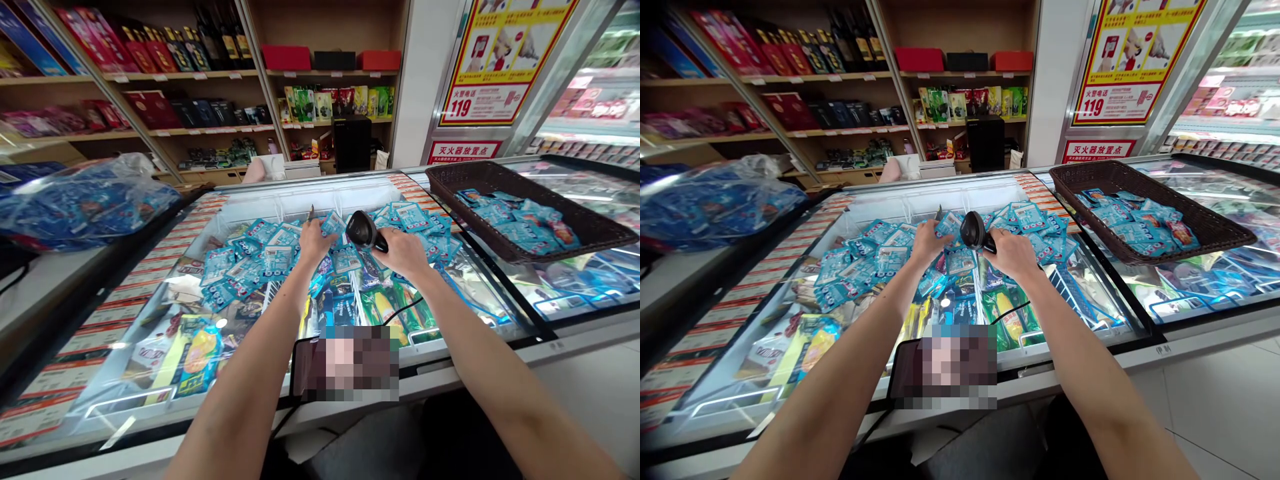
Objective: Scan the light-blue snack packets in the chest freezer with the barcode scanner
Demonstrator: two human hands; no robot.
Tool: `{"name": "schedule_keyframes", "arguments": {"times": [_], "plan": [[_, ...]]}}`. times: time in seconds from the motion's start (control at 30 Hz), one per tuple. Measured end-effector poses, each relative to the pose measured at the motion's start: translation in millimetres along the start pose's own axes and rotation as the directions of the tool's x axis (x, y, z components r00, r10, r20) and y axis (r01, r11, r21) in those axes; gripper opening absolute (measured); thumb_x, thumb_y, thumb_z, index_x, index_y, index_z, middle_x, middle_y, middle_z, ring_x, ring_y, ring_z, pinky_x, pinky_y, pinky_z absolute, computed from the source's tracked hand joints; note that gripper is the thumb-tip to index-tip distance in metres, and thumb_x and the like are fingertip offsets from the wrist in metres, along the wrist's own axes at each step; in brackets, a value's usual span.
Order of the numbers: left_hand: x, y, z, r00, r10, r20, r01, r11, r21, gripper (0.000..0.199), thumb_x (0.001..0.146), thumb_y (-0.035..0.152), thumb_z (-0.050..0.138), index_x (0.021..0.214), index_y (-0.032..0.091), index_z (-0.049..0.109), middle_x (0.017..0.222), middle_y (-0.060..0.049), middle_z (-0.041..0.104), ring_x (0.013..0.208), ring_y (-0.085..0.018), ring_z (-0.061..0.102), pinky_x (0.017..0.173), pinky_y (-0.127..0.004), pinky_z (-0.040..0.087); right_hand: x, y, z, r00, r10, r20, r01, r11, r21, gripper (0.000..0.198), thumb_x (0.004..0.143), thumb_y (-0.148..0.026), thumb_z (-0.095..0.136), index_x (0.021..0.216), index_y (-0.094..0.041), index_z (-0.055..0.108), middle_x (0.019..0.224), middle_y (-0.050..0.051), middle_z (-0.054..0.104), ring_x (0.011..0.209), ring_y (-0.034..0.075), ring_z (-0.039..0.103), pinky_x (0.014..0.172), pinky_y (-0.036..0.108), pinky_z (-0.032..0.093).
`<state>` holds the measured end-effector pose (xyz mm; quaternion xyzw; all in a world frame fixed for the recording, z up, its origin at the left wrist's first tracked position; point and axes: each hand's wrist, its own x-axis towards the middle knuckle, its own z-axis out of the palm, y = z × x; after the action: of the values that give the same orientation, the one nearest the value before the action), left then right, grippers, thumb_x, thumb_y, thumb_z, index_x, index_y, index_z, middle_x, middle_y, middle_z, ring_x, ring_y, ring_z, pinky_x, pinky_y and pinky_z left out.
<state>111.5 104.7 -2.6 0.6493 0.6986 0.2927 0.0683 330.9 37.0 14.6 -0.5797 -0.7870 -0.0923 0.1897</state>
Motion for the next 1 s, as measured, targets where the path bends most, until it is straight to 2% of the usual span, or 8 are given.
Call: {"name": "schedule_keyframes", "arguments": {"times": [0.1, 0.23, 0.3, 0.4, 0.53, 0.63, 0.77, 1.0], "plan": [[-9.6, -9.7, -13.8, 0.996, 0.064, -0.066, -0.076, 0.978, -0.195, 0.037, 0.076, 0.036, 0.052, 0.108, 0.018, 0.05, 0.1, -0.006, 0.06, 0.088, -0.018, 0.057, 0.078, -0.032, 0.046, -0.6, -0.4, 0.7, 1.0, -0.014, -0.022, 0.014, 1.0, 0.007, 0.035, 0.082, -0.045, 0.047, 0.106, -0.021, 0.055, 0.1, 0.007, 0.066, 0.081, 0.022, 0.061, 0.063, 0.029, 0.038], [-35.3, -21.5, -28.4, 1.0, 0.02, -0.003, -0.019, 0.919, -0.393, 0.04, 0.077, 0.039, 0.051, 0.112, 0.019, 0.045, 0.097, -0.004, 0.057, 0.067, -0.013, 0.057, 0.058, -0.028, 0.049, -2.5, -3.7, -0.8, 0.999, -0.037, -0.028, 0.038, 0.999, 0.014, 0.035, 0.082, -0.043, 0.047, 0.107, -0.02, 0.054, 0.101, 0.007, 0.066, 0.085, 0.022, 0.061, 0.065, 0.029, 0.038], [-49.0, -26.5, -31.2, 1.0, 0.01, 0.022, 0.001, 0.901, -0.433, 0.042, 0.077, 0.042, 0.051, 0.113, 0.021, 0.044, 0.097, -0.004, 0.056, 0.062, -0.012, 0.057, 0.052, -0.025, 0.048, -3.7, -5.7, -1.9, 0.998, -0.053, -0.015, 0.053, 0.999, 0.014, 0.035, 0.082, -0.043, 0.048, 0.108, -0.019, 0.054, 0.101, 0.008, 0.066, 0.086, 0.022, 0.061, 0.066, 0.029, 0.038], [-61.5, -34.4, -33.9, 0.999, -0.03, 0.044, 0.045, 0.923, -0.383, 0.046, 0.078, 0.046, 0.05, 0.117, 0.023, 0.043, 0.091, -0.002, 0.056, 0.055, -0.012, 0.058, 0.048, -0.025, 0.046, -4.7, -7.4, -2.4, 0.997, -0.072, -0.009, 0.072, 0.997, 0.007, 0.035, 0.082, -0.043, 0.048, 0.107, -0.019, 0.054, 0.101, 0.007, 0.066, 0.085, 0.022, 0.061, 0.065, 0.029, 0.038], [-60.4, -47.0, -40.8, 0.997, -0.074, 0.002, 0.072, 0.963, -0.26, 0.052, 0.078, 0.049, 0.049, 0.122, 0.023, 0.041, 0.084, -0.002, 0.056, 0.055, -0.014, 0.06, 0.047, -0.024, 0.043, -4.7, -7.9, -0.8, 0.997, -0.076, -0.007, 0.076, 0.997, -0.002, 0.035, 0.082, -0.043, 0.047, 0.107, -0.019, 0.055, 0.1, 0.007, 0.066, 0.083, 0.022, 0.061, 0.063, 0.029, 0.037], [-55.6, -54.0, -44.0, 0.998, -0.057, -0.017, 0.05, 0.962, -0.268, 0.049, 0.079, 0.048, 0.047, 0.122, 0.023, 0.043, 0.089, -0.003, 0.058, 0.059, -0.013, 0.06, 0.05, -0.023, 0.045, -4.9, -8.9, 0.2, 0.996, -0.088, 0.003, 0.088, 0.996, 0.0, 0.035, 0.083, -0.041, 0.047, 0.108, -0.019, 0.055, 0.102, 0.007, 0.065, 0.085, 0.022, 0.061, 0.064, 0.029, 0.037], [-54.4, -54.8, -42.0, 1.0, -0.015, -0.024, 0.01, 0.975, -0.22, 0.047, 0.08, 0.045, 0.046, 0.121, 0.023, 0.047, 0.098, -0.004, 0.06, 0.066, -0.014, 0.06, 0.059, -0.026, 0.048, -6.9, -11.4, 0.5, 0.987, -0.161, 0.001, 0.161, 0.987, 0.018, 0.036, 0.081, -0.04, 0.049, 0.11, -0.02, 0.055, 0.1, 0.006, 0.065, 0.084, 0.021, 0.061, 0.063, 0.028, 0.036], [-56.2, -52.1, -40.2, 0.998, 0.056, -0.017, -0.057, 0.994, -0.091, 0.047, 0.081, 0.044, 0.044, 0.122, 0.021, 0.052, 0.094, -0.005, 0.063, 0.08, -0.018, 0.06, 0.072, -0.029, 0.048, -8.8, -12.3, 4.5, 0.963, -0.27, -0.019, 0.271, 0.96, 0.065, 0.041, 0.08, -0.044, 0.05, 0.112, -0.019, 0.054, 0.101, 0.006, 0.065, 0.081, 0.02, 0.06, 0.062, 0.028, 0.035]]}}
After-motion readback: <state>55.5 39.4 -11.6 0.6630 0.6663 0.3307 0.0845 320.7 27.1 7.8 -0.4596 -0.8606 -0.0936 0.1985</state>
